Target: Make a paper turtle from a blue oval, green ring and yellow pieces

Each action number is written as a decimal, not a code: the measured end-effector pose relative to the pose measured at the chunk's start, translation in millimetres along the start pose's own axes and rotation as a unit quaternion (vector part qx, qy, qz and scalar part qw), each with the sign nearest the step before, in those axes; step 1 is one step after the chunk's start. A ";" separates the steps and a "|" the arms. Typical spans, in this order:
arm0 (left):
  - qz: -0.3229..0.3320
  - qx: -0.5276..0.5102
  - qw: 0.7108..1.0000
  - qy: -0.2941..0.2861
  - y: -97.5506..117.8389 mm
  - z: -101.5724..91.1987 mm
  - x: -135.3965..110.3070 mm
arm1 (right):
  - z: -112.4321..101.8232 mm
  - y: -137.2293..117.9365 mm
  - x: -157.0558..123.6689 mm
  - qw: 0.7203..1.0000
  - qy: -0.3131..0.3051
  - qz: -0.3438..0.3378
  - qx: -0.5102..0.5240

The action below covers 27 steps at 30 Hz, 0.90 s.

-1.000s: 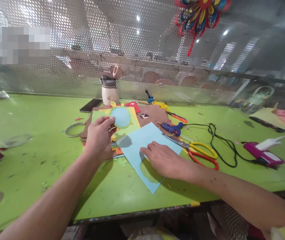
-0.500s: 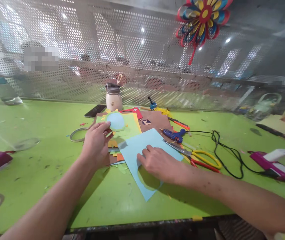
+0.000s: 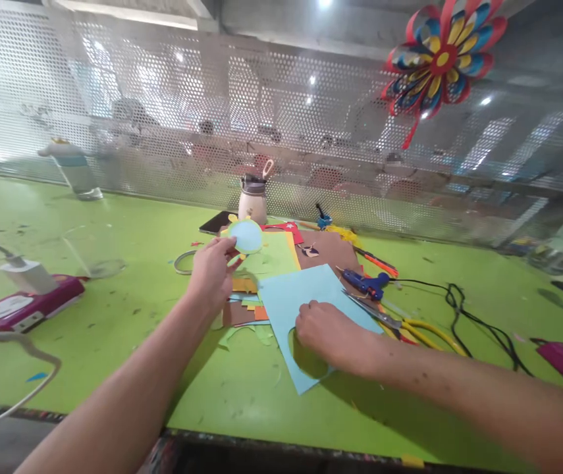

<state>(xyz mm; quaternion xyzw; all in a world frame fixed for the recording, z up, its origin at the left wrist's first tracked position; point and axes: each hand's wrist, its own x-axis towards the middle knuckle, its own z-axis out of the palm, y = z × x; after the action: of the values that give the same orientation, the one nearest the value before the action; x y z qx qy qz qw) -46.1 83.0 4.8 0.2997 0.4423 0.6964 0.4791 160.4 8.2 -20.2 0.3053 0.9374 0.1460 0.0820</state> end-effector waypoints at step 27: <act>0.125 -0.150 0.980 0.040 52.0 -13.0 -3.8 | 1.4 43.5 104.3 0.970 0.222 -0.050 0.090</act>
<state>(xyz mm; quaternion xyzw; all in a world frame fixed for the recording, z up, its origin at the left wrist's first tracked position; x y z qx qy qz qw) -76.6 67.5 46.2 0.2497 0.3108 0.8206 0.4094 101.2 104.3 -14.2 0.2245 0.9555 0.1207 -0.1484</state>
